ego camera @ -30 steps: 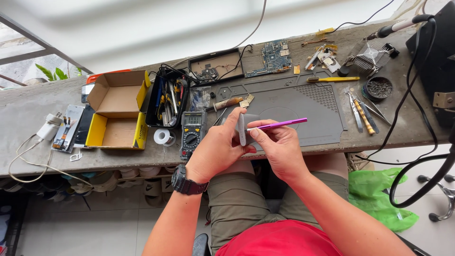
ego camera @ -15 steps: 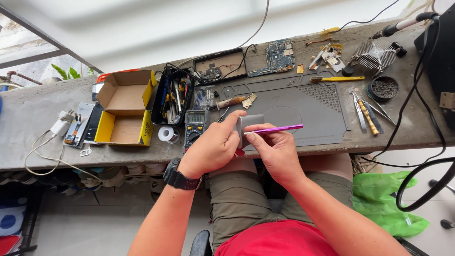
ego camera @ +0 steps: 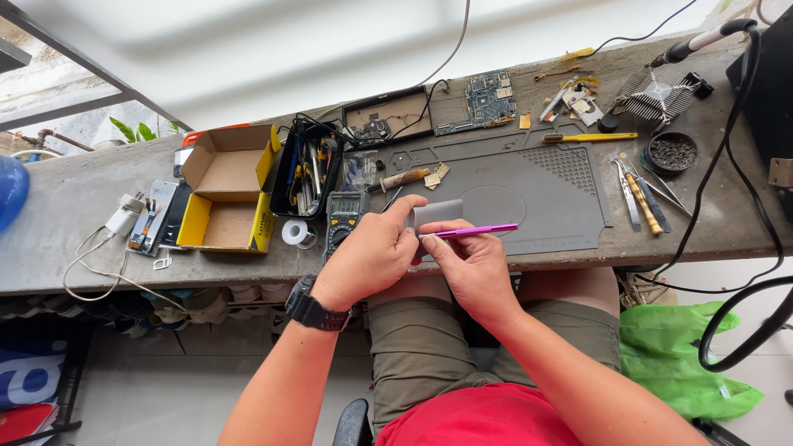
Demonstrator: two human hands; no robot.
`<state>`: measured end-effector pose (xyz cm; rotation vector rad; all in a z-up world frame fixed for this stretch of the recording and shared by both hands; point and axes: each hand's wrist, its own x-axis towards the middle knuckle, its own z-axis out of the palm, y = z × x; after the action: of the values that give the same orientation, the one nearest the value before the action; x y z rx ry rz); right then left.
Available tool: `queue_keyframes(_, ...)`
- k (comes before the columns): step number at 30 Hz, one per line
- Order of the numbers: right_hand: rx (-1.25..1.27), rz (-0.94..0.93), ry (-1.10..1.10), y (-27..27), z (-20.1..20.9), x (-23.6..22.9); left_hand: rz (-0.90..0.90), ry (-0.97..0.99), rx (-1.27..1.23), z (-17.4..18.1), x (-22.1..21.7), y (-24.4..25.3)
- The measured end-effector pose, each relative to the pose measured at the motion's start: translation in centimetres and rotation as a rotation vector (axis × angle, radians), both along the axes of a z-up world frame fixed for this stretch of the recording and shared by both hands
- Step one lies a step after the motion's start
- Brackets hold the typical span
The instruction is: Refilling a gas lighter using a butane gas canister at a workbench with various tools.
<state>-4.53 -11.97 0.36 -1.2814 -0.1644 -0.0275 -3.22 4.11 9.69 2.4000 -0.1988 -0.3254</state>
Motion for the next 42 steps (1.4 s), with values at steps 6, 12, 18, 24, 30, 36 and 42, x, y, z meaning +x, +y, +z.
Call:
queue_keyframes(6,0.001,-0.007,-0.043,0.2,-0.6,0.1,0.034,0.006,0.031,0.0,0.0,-0.1)
queue_keyframes(12,-0.045,-0.03,-0.101,1.3,-2.0,-0.2,0.061,0.048,0.034,-0.5,0.4,0.5)
queue_keyframes(18,-0.036,-0.027,-0.093,1.4,-1.5,-0.3,0.101,0.072,0.025,-1.5,0.7,1.0)
queue_keyframes(24,-0.057,-0.019,-0.105,2.0,-2.2,-0.1,0.225,0.221,-0.189,-1.7,0.4,1.0)
queue_keyframes(30,-0.116,-0.04,-0.191,2.4,-2.9,0.0,0.357,0.302,-0.335,-3.3,1.1,2.3)
queue_keyframes(36,-0.126,-0.064,-0.194,2.9,-3.2,-0.5,0.351,0.264,-0.281,-3.3,1.2,2.5)
queue_keyframes(42,-0.057,-0.109,-0.172,2.7,-4.5,-0.6,0.349,0.187,-0.131,-4.5,1.3,4.3)
